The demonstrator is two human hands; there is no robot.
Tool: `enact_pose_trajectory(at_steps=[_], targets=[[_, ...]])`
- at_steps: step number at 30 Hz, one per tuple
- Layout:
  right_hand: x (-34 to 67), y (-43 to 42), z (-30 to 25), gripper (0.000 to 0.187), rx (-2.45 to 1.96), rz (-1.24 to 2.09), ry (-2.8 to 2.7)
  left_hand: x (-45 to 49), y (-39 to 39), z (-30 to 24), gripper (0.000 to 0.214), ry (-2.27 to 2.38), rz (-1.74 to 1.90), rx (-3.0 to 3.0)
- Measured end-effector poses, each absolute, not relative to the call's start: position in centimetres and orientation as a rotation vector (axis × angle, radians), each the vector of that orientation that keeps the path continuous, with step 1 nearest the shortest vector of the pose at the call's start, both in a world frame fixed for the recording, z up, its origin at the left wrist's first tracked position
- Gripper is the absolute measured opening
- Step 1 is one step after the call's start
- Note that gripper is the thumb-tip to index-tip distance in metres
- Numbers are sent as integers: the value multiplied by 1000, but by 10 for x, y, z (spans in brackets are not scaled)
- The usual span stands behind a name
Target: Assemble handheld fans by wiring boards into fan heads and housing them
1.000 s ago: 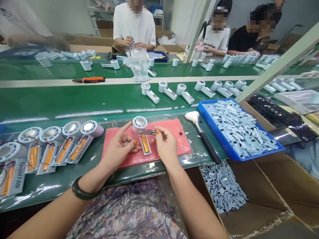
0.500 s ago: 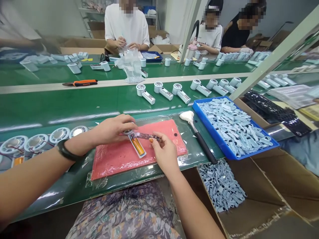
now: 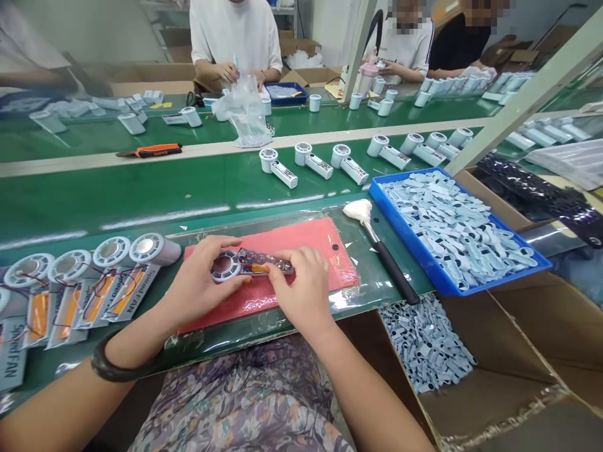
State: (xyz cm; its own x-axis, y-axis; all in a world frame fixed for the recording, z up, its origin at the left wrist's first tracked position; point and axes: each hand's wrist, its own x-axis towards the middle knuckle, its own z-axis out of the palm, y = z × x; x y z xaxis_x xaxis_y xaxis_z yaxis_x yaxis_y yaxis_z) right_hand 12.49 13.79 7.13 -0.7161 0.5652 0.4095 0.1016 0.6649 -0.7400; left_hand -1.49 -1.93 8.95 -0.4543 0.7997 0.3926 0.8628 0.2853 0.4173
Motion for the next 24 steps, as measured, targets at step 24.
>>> enact_pose_trajectory(at_steps=[24], targets=[[122,168,71,10,-389,1028,-2406,7,-25,83,11,-1997,-306,-1591]])
